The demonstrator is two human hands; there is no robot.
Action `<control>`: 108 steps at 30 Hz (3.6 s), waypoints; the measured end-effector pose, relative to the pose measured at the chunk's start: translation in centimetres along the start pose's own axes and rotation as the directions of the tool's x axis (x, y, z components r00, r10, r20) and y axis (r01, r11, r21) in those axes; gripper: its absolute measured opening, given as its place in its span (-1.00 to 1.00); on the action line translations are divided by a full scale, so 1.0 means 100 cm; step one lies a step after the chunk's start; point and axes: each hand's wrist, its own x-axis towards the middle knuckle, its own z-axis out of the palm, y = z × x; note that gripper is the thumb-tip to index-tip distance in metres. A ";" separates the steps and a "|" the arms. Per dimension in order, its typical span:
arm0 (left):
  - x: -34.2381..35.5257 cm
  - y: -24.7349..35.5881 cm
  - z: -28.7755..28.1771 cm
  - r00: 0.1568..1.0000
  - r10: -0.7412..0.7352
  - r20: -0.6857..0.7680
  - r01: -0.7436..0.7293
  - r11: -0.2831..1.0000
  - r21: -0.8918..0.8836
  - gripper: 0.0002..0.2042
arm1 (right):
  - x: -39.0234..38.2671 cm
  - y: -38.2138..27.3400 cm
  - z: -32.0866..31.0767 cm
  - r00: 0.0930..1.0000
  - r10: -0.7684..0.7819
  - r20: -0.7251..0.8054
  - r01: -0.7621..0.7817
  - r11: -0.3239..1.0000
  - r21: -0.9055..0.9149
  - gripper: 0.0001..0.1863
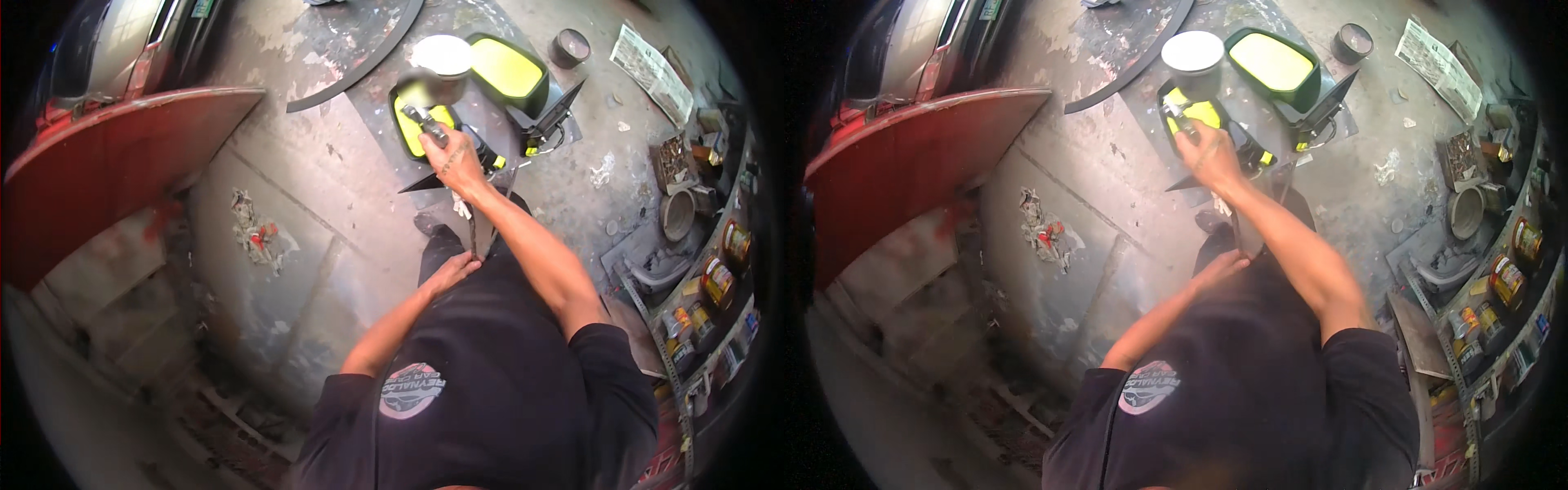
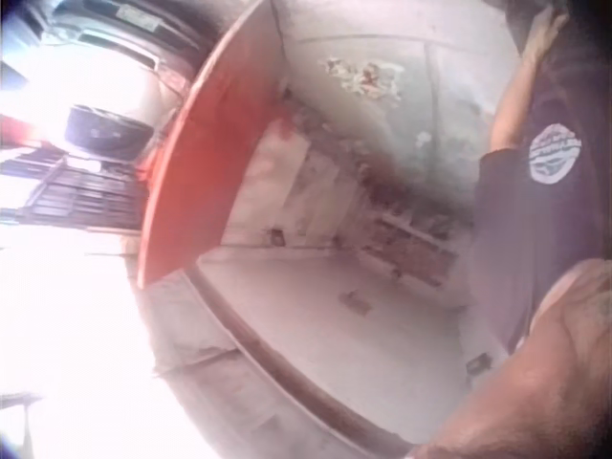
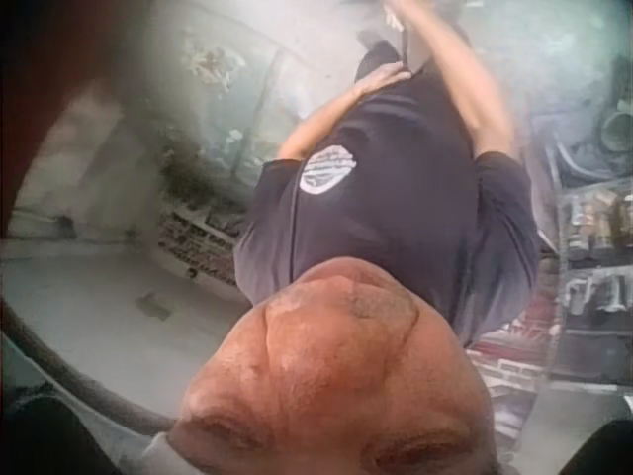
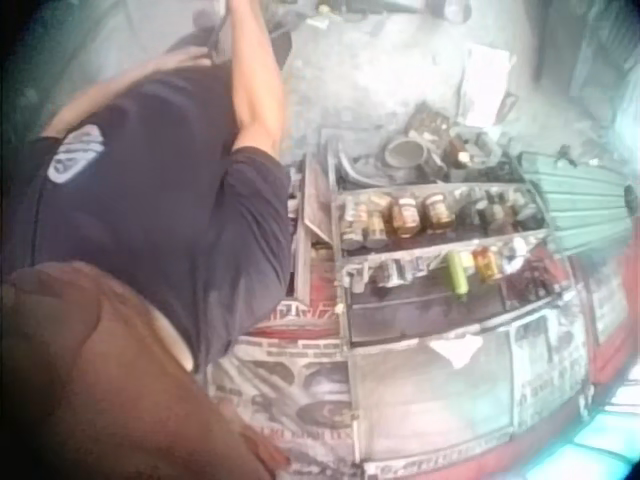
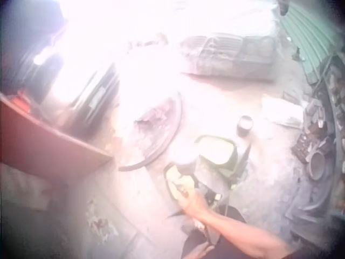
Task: The person uses a spray gun to apply white paint to two yellow side mirrors and a curved black trim piece placed on the floor. The person moves around the parts to cover different angles and then returns to the mirrors for additional passes.
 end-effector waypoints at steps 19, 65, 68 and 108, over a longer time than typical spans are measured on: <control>-0.135 -0.174 -0.141 0.997 0.045 0.065 -0.030 0.974 -0.225 -0.65 | -0.081 -0.016 0.279 0.976 -0.215 -0.038 0.206 0.965 -0.162 -0.68; -0.243 -0.293 -0.324 0.866 -0.497 -0.056 0.350 0.523 0.777 -0.03 | -0.096 0.073 0.328 0.795 -0.080 -0.601 0.101 0.995 0.001 -0.65; -0.239 -0.287 -0.344 0.749 -0.661 -0.043 0.372 0.365 0.853 0.08 | -0.098 0.091 0.349 0.817 -0.088 -0.569 0.155 0.986 0.069 -0.63; -0.253 -0.315 -0.423 0.951 -0.142 -0.275 0.243 0.893 0.378 -0.51 | -0.076 -0.039 0.404 0.901 -0.012 -0.434 -0.064 0.985 -0.161 -0.72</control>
